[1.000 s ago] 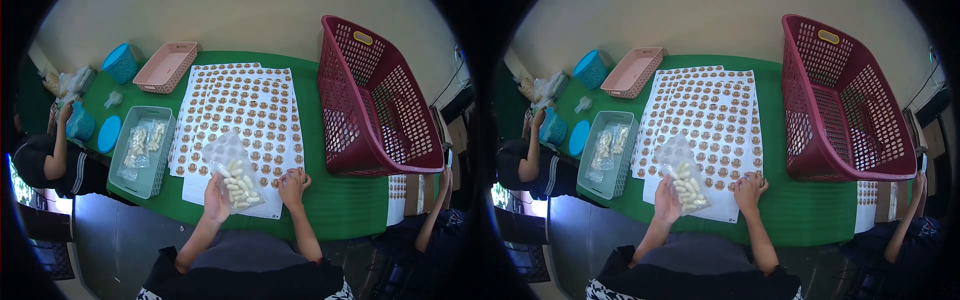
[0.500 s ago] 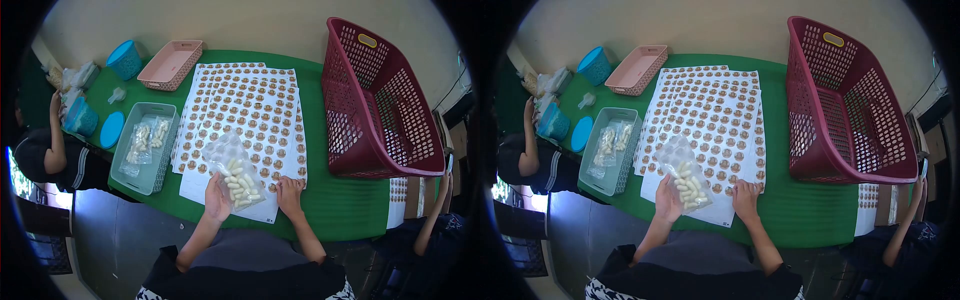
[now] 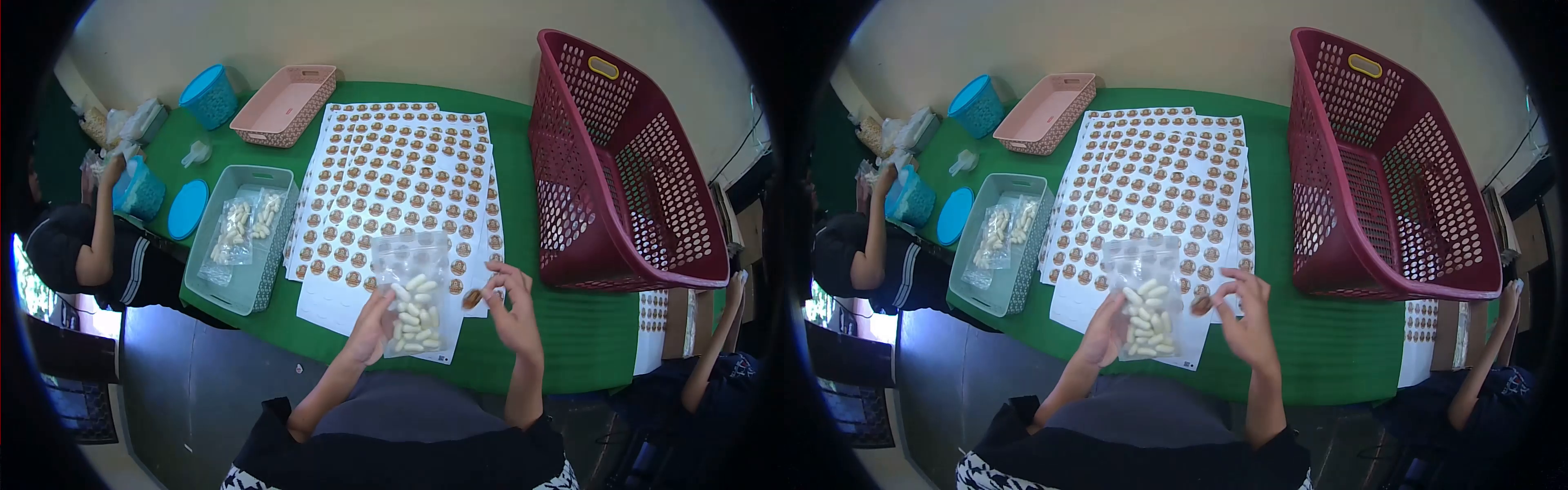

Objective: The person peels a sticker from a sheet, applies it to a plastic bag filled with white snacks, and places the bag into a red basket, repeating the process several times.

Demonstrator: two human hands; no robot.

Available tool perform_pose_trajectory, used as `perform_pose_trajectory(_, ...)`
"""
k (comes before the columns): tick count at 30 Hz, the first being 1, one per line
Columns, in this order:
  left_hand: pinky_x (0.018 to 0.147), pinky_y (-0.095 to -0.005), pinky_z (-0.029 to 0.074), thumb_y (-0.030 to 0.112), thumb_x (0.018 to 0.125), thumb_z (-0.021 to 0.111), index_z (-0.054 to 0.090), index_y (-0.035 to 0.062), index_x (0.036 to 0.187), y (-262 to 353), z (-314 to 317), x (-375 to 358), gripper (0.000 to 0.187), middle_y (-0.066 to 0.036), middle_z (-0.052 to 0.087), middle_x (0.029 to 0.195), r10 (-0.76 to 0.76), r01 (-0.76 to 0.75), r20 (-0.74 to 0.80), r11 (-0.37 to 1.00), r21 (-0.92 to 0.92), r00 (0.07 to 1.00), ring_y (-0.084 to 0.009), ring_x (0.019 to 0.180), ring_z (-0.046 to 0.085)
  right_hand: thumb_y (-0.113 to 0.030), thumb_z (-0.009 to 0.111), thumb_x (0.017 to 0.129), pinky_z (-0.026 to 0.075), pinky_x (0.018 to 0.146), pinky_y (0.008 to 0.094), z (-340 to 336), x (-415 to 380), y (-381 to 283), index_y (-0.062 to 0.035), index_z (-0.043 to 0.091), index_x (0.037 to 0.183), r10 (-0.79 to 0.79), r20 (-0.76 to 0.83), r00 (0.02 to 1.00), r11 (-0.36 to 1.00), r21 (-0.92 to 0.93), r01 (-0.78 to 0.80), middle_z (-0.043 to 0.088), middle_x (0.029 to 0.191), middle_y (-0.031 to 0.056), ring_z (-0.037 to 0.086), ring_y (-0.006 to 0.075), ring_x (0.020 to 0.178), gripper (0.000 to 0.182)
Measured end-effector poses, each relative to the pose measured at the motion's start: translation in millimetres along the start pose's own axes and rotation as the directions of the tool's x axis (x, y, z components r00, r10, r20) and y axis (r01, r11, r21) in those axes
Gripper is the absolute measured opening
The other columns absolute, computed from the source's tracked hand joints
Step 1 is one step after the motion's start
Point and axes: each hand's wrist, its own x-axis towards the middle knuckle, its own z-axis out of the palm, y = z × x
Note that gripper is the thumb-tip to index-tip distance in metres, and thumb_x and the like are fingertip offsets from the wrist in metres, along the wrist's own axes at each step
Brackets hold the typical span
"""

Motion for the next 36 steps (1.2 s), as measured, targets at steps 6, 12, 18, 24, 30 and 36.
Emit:
perform_pose_trajectory(6, 0.081, -0.0357, 0.044, 0.022, 0.086, 0.037, 0.025, 0.0023, 0.118, -3, 20, -4, 0.039, -0.014, 0.042, 0.111, 0.001, -0.006, 0.031, 0.989, 0.151, 1.000, -0.0220, 0.100, 0.047, -0.012, 0.056, 0.071, 0.020, 0.086, 0.0385, 18, -11, -34, -0.0048, 0.052, 0.076, -0.194, 0.231, 0.953, 0.933, -0.256, 0.252, 0.044, 0.104, 0.0092, 0.031, 0.0266, 0.100, 0.009)
perform_pose_trajectory(12, 0.081, -0.0320, 0.043, 0.009, 0.076, 0.056, 0.024, -0.0010, 0.119, -4, 20, -9, 0.055, -0.014, 0.042, 0.111, -0.011, 0.003, 0.035, 0.972, 0.236, 0.999, -0.0193, 0.101, 0.046, -0.014, 0.054, 0.071, 0.021, 0.084, 0.0381, 23, -10, -33, -0.0040, 0.052, 0.076, -0.210, 0.265, 0.941, 0.920, -0.273, 0.282, 0.044, 0.096, 0.0093, 0.033, 0.0267, 0.096, 0.011)
perform_pose_trajectory(18, 0.080, -0.0301, 0.044, 0.003, 0.071, 0.061, 0.022, -0.0025, 0.120, -6, 18, -8, 0.063, -0.014, 0.041, 0.111, -0.007, -0.003, 0.031, 0.948, 0.318, 0.999, -0.0197, 0.100, 0.046, -0.013, 0.054, 0.071, 0.021, 0.083, 0.0377, 23, -10, -33, -0.0033, 0.052, 0.076, -0.207, 0.277, 0.938, 0.906, -0.308, 0.291, 0.044, 0.093, 0.0092, 0.034, 0.0262, 0.093, 0.011)
perform_pose_trajectory(24, 0.079, -0.0296, 0.044, -0.001, 0.071, 0.058, 0.025, -0.0014, 0.117, -9, 20, -8, 0.056, -0.013, 0.042, 0.108, 0.003, -0.008, 0.013, 0.939, 0.344, 1.000, -0.0188, 0.099, 0.047, -0.012, 0.054, 0.070, 0.020, 0.083, 0.0381, 26, -11, -33, -0.0036, 0.052, 0.075, -0.192, 0.273, 0.943, 0.906, -0.320, 0.277, 0.043, 0.091, 0.0094, 0.034, 0.0263, 0.093, 0.010)
perform_pose_trajectory(30, 0.077, -0.0304, 0.046, -0.004, 0.074, 0.053, 0.028, -0.0004, 0.112, -9, 14, -3, 0.045, -0.013, 0.043, 0.105, 0.099, -0.087, -0.024, 0.952, 0.294, 0.995, -0.0190, 0.096, 0.048, -0.013, 0.054, 0.074, 0.029, 0.080, 0.0367, 40, -6, -17, -0.0018, 0.050, 0.081, -0.261, -0.097, 0.961, 0.958, -0.145, 0.246, 0.042, 0.090, 0.0098, 0.037, 0.0260, 0.090, 0.014)
perform_pose_trajectory(36, 0.072, -0.0276, 0.048, 0.001, 0.077, 0.052, 0.031, 0.0025, 0.110, 10, -4, -2, 0.039, -0.011, 0.049, 0.100, 0.272, -0.230, -0.125, 0.933, 0.276, 0.954, -0.0167, 0.088, 0.053, -0.036, 0.056, 0.071, 0.043, 0.059, 0.0339, 34, -23, 70, -0.0010, 0.054, 0.070, 0.494, 0.120, 0.861, 0.802, -0.447, -0.397, 0.057, 0.063, 0.0117, 0.056, 0.0263, 0.062, 0.035)
